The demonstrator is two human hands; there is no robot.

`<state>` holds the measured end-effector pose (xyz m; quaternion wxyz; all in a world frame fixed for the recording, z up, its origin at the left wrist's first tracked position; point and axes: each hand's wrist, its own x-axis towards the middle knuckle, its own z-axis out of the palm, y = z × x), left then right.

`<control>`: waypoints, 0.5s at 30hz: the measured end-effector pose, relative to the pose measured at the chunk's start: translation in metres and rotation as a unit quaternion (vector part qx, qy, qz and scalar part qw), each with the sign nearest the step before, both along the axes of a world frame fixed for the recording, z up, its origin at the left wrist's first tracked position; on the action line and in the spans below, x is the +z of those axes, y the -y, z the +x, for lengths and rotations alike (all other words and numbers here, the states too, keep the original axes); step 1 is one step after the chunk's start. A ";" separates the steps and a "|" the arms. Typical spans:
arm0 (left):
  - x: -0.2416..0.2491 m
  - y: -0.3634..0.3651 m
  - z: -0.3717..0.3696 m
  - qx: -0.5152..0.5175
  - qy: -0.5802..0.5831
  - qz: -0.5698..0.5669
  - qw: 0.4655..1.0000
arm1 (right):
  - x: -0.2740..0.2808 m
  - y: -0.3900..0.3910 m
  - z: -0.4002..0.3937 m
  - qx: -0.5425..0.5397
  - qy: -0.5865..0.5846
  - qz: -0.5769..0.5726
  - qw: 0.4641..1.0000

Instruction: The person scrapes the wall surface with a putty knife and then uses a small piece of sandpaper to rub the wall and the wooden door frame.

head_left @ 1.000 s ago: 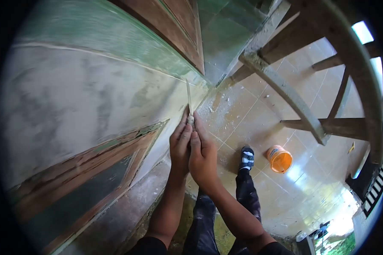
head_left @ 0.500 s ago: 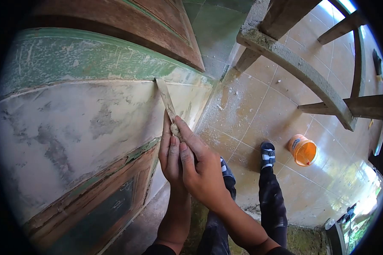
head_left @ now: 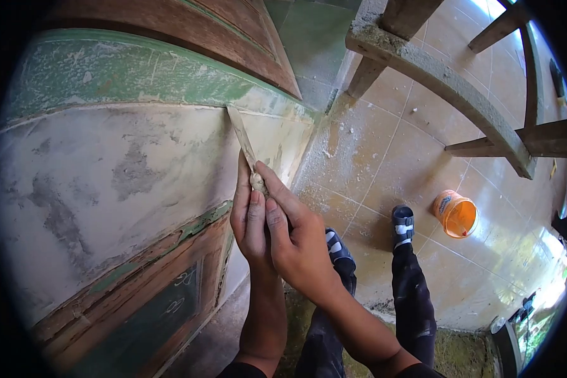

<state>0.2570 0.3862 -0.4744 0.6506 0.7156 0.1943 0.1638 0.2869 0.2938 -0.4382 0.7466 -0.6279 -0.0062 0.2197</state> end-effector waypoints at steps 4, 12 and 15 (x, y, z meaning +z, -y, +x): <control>-0.047 -0.016 -0.024 0.030 0.065 0.616 0.784 | -0.001 0.000 -0.002 -0.014 0.008 -0.020 1.000; -0.017 0.008 -0.008 0.023 -0.078 -0.123 0.989 | -0.028 0.007 -0.024 -0.020 0.013 -0.072 0.997; -0.028 0.019 0.006 -0.062 -0.130 -0.157 0.977 | -0.088 0.029 -0.019 0.003 0.078 -0.128 0.989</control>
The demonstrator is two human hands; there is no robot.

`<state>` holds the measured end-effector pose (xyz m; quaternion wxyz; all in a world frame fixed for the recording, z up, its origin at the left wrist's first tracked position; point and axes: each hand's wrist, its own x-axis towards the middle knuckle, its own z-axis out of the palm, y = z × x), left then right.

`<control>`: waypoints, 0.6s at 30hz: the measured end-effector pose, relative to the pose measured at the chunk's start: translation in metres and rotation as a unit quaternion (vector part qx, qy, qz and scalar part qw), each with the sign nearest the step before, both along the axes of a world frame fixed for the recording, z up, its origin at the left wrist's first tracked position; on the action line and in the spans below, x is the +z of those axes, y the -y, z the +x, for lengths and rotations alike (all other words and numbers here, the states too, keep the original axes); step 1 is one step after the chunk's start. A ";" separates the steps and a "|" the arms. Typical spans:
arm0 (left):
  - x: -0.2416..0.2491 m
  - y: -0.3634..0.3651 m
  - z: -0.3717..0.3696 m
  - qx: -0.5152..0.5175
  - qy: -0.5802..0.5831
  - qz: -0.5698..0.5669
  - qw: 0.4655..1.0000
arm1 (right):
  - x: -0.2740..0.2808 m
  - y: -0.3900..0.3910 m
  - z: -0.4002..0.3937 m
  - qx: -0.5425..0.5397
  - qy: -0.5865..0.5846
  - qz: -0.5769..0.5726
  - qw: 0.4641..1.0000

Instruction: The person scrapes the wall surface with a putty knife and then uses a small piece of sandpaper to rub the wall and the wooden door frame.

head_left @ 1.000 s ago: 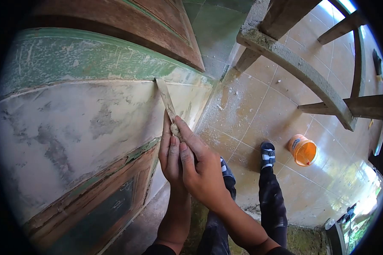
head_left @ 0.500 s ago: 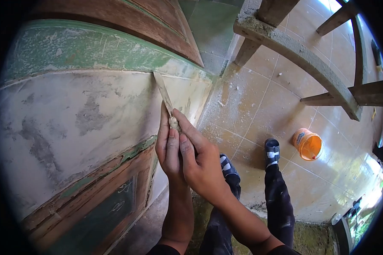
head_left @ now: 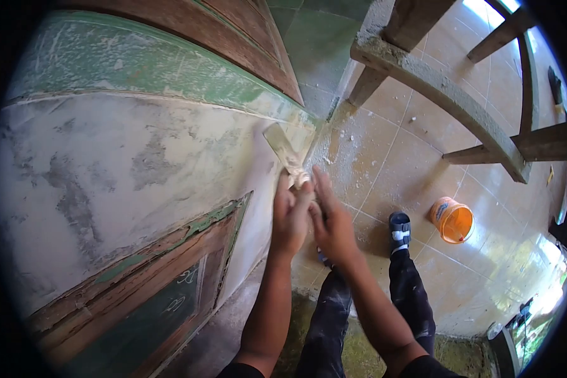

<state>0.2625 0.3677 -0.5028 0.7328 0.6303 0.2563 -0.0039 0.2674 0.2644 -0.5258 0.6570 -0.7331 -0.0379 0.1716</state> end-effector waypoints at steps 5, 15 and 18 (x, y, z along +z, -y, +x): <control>-0.056 0.004 0.040 -0.005 0.014 0.154 0.988 | -0.060 0.002 0.040 0.010 0.086 0.004 0.996; -0.097 0.002 0.078 0.079 0.027 0.266 0.960 | -0.095 -0.017 0.075 -0.002 0.084 0.015 0.996; -0.100 0.001 0.085 0.088 0.046 0.274 0.957 | -0.099 -0.018 0.082 -0.002 0.096 0.012 0.995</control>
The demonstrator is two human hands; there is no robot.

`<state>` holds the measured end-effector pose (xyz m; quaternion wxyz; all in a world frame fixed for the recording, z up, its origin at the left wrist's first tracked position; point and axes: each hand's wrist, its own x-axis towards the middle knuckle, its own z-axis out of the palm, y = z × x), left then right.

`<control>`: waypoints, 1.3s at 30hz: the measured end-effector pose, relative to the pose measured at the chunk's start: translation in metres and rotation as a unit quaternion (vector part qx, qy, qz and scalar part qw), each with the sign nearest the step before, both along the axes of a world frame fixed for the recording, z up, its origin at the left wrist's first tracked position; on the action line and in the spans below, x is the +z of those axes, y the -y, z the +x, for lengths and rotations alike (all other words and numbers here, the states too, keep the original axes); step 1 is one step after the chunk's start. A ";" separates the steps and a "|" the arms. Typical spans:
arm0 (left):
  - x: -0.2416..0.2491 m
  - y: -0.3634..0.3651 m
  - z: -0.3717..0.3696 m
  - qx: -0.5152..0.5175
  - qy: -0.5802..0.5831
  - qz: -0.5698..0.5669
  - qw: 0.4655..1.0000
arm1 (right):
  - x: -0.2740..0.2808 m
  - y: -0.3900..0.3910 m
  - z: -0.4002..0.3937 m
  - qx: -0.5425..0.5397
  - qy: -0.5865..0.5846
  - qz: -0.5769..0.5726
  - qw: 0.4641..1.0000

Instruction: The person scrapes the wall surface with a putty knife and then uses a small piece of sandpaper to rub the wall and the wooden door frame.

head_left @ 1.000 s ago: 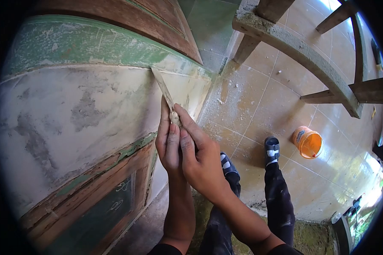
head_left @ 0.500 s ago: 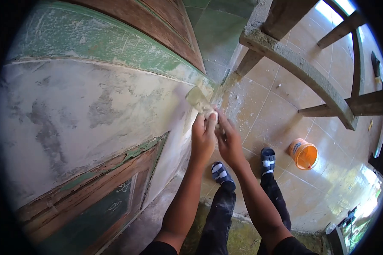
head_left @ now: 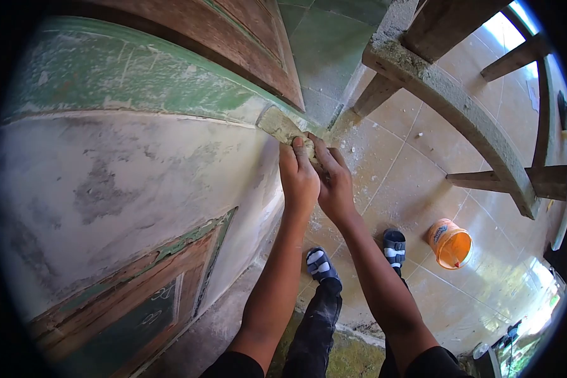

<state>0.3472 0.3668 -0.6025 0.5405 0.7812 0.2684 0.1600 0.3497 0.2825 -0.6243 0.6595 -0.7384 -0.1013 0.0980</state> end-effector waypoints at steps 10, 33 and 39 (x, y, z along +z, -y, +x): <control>-0.003 0.001 0.005 0.025 -0.017 0.066 0.997 | -0.010 0.002 0.015 0.068 -0.016 0.038 0.997; 0.003 0.006 0.018 0.095 -0.013 0.073 0.993 | -0.008 -0.002 0.036 0.118 0.016 0.069 0.990; 0.008 0.010 0.020 0.100 0.012 0.071 0.992 | -0.004 0.004 0.036 0.116 0.041 0.052 0.991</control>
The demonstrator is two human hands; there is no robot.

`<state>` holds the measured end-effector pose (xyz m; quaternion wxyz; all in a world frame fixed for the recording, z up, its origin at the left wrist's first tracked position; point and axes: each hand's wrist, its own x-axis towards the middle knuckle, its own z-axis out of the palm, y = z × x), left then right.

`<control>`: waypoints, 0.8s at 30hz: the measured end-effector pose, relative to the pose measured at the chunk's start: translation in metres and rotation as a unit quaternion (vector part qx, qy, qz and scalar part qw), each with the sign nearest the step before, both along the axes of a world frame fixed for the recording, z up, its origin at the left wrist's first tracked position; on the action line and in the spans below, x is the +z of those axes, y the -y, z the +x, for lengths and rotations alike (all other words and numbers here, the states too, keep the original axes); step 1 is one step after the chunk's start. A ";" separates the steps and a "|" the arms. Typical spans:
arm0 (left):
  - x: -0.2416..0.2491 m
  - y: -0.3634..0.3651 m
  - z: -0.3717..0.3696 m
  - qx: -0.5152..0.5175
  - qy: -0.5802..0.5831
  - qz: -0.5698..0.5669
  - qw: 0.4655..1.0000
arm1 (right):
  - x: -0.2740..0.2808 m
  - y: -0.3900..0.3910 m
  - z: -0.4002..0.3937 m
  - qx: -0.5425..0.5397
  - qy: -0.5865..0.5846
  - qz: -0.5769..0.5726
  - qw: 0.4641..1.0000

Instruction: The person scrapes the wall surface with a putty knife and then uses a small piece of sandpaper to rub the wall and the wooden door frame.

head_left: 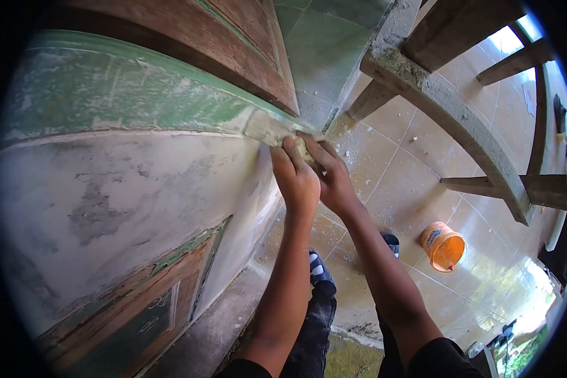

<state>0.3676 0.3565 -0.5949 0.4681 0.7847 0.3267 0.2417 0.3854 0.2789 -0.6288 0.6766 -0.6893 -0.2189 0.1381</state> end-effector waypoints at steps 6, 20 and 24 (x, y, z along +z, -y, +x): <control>0.032 -0.006 0.000 0.006 -0.064 -0.005 0.998 | 0.030 -0.005 0.007 0.002 0.007 -0.005 1.000; 0.115 -0.001 -0.072 -0.090 -0.017 -0.390 0.916 | 0.147 0.013 -0.090 -0.024 -0.165 -0.031 0.986; 0.120 -0.031 -0.076 -0.082 -0.020 -0.420 0.904 | 0.162 -0.019 -0.097 -0.064 -0.192 -0.031 0.979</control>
